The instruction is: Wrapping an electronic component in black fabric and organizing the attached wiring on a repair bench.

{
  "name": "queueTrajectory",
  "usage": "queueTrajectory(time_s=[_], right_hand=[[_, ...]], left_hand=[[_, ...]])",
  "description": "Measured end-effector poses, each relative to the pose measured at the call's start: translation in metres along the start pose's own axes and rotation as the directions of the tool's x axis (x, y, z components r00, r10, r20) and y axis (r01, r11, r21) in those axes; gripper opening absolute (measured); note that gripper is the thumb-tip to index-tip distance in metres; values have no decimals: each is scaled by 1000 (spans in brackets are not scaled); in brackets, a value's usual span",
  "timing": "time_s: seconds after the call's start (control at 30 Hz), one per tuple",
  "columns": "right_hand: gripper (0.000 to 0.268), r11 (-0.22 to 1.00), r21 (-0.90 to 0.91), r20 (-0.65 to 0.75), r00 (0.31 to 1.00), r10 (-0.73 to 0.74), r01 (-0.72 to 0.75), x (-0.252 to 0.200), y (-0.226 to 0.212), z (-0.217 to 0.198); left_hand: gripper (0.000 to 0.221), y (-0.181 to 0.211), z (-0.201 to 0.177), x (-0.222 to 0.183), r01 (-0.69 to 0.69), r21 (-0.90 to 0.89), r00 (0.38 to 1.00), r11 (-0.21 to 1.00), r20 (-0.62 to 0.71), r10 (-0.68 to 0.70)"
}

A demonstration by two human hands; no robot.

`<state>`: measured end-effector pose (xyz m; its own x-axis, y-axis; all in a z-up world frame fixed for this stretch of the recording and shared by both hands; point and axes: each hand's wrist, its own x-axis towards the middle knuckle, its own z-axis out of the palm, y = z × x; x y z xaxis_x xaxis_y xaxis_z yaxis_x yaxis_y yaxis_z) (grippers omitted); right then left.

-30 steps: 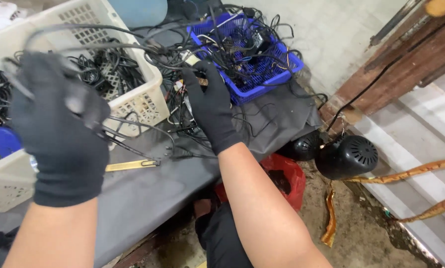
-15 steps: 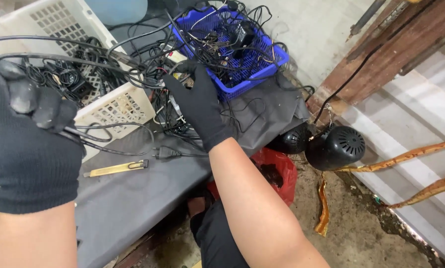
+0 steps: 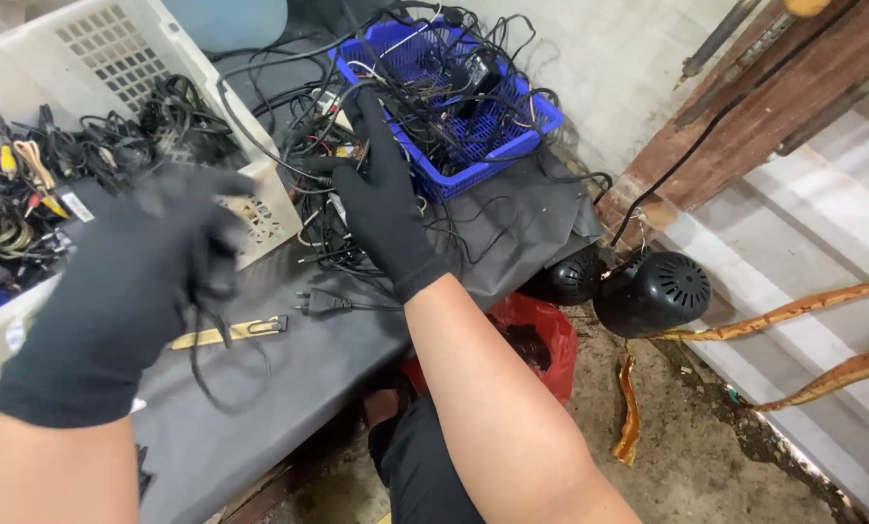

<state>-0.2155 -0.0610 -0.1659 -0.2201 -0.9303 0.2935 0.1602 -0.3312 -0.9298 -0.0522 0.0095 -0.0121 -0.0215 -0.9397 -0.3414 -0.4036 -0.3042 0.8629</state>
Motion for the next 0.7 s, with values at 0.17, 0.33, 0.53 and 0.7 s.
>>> queueTrajectory(time_s=[0.17, 0.33, 0.53, 0.7], right_hand=[[80, 979, 203, 48, 998, -39, 28, -4, -2, 6], [92, 947, 320, 152, 986, -67, 15, -1, 11, 2], [101, 943, -328, 254, 958, 136, -46, 2, 20, -5], [84, 827, -552, -8, 992, 123, -107, 22, 84, -20]], left_hand=[[15, -13, 21, 12, -3, 134, 996, 991, 90, -9], [12, -47, 23, 42, -336, 84, 941, 938, -10, 338], [19, -49, 11, 34, -466, -479, 872, 744, -106, 478], [18, -39, -7, 10, -592, -524, 800, 612, -296, 521]])
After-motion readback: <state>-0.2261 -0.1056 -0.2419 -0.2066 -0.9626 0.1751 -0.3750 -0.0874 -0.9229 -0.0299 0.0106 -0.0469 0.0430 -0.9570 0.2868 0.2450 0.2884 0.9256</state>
